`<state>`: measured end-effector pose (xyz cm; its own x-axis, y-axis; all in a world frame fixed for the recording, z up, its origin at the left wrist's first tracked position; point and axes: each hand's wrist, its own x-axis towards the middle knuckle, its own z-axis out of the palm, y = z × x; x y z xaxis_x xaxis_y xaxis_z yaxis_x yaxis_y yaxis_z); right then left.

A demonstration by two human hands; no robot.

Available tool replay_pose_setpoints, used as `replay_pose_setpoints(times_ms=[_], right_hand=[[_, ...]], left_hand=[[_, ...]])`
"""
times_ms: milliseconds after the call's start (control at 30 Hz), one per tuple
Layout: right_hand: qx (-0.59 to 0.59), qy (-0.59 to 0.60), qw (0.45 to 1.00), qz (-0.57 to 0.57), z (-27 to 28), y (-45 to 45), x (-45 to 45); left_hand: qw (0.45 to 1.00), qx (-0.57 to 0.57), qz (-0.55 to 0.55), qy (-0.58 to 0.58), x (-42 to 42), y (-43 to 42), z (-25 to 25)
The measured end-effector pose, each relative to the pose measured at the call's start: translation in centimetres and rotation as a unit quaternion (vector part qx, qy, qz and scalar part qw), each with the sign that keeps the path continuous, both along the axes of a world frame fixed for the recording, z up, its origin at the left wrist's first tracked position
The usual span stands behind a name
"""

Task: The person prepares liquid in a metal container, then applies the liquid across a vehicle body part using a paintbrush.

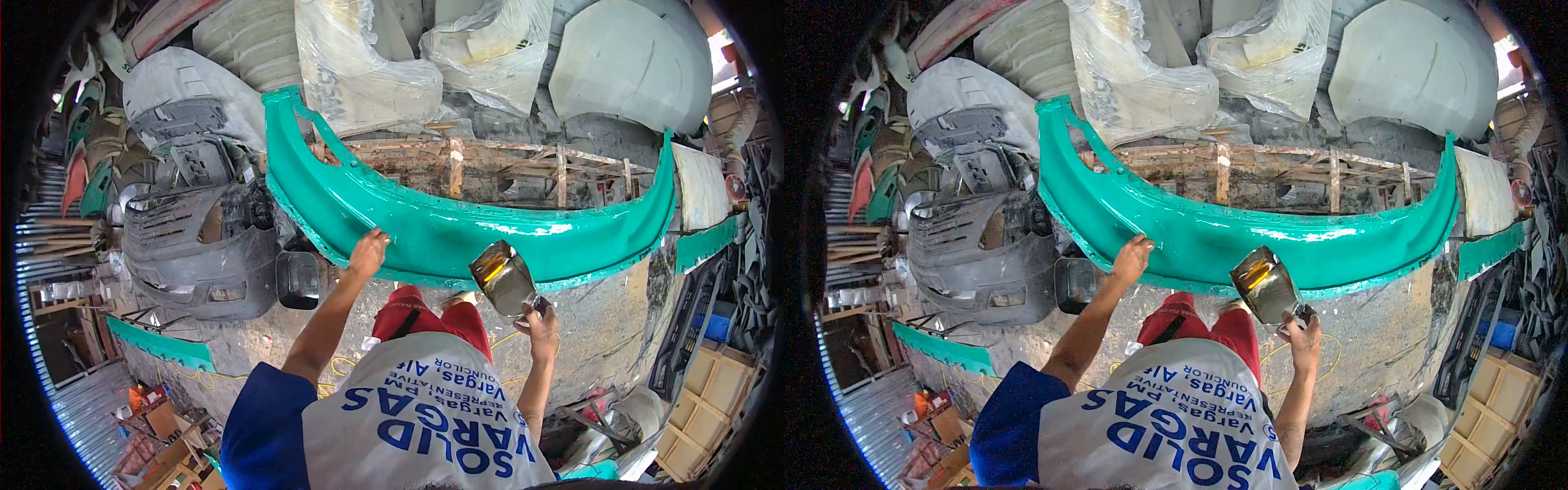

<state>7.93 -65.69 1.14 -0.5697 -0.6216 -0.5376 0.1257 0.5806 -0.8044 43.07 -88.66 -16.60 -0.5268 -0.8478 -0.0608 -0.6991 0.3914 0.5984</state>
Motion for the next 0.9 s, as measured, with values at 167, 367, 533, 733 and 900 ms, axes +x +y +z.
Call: replay_pose_setpoints(times_ms=[167, 367, 533, 733, 900], right_hand=[[-0.008, 0.008, 1.0, 0.017, -0.4, 0.5, -1.9], [-0.032, -0.02, 0.998, 0.058, -1.2, 1.0, -5.7], [-0.036, -0.023, 0.996, 0.077, -0.2, 1.4, -8.5], [-0.038, -0.039, 0.996, 0.068, 2.1, 3.5, -13.1], [-0.034, -0.015, 0.997, 0.073, 2.4, 5.5, -16.1]], left_hand=[[0.995, -0.051, 0.028, 0.082, -1.8, 1.8, -0.6], [0.964, 0.051, 0.203, 0.164, -3.4, 5.1, 2.2], [0.963, -0.036, 0.205, 0.172, -5.6, 8.6, 2.3], [0.953, -0.095, 0.163, 0.235, -7.3, 10.2, 4.8], [0.934, -0.059, 0.298, 0.189, -2.5, 5.8, 5.1]])
